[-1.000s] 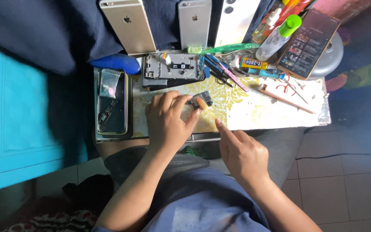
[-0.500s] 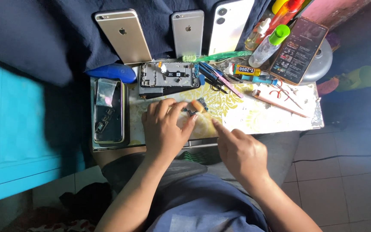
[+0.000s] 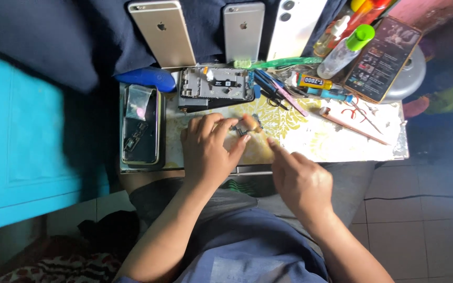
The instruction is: The person is repairing a small electronic component, likely a phone motherboard, on a small table. They use a toothbrush to clean the component, apply a liquid from a small bottle, and use a pink tool to scrape or clean the surface.
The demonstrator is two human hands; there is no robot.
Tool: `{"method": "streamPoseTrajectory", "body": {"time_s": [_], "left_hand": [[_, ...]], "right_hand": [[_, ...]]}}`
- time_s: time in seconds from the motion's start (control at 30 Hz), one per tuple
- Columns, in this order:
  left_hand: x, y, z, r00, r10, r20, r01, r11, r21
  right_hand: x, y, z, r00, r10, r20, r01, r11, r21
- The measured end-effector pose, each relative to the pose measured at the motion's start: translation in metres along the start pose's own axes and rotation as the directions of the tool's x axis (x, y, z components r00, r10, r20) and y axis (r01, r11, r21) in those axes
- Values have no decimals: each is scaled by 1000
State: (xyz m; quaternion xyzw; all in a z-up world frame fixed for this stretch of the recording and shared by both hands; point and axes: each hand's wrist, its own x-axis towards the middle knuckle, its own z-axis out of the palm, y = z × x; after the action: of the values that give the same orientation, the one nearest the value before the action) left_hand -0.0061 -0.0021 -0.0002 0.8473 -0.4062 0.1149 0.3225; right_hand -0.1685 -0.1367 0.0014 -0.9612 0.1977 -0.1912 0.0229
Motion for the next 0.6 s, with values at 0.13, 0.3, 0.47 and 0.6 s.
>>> {"method": "streamPoseTrajectory", "body": {"time_s": [0.13,0.3,0.47,0.6], "left_hand": [[-1,-3,1,1000,20,-18,-19,1000,10],[-3,-4,3,1000,26,-13,-26,1000,11],[-4,-7,7,1000,14,-7,-14,999,43],[-7,-9,11,1000,9,-26,-7,999,51]], "right_hand": [[2,-10,-4,1000,3,0,-3,1000,17],[-1,-2,1,998,55,-38,-56,998,-30],[-1,-9,-12,996,78,53,-81,994,70],[-15,-15,-7,1000,25,13,-26,996,91]]}}
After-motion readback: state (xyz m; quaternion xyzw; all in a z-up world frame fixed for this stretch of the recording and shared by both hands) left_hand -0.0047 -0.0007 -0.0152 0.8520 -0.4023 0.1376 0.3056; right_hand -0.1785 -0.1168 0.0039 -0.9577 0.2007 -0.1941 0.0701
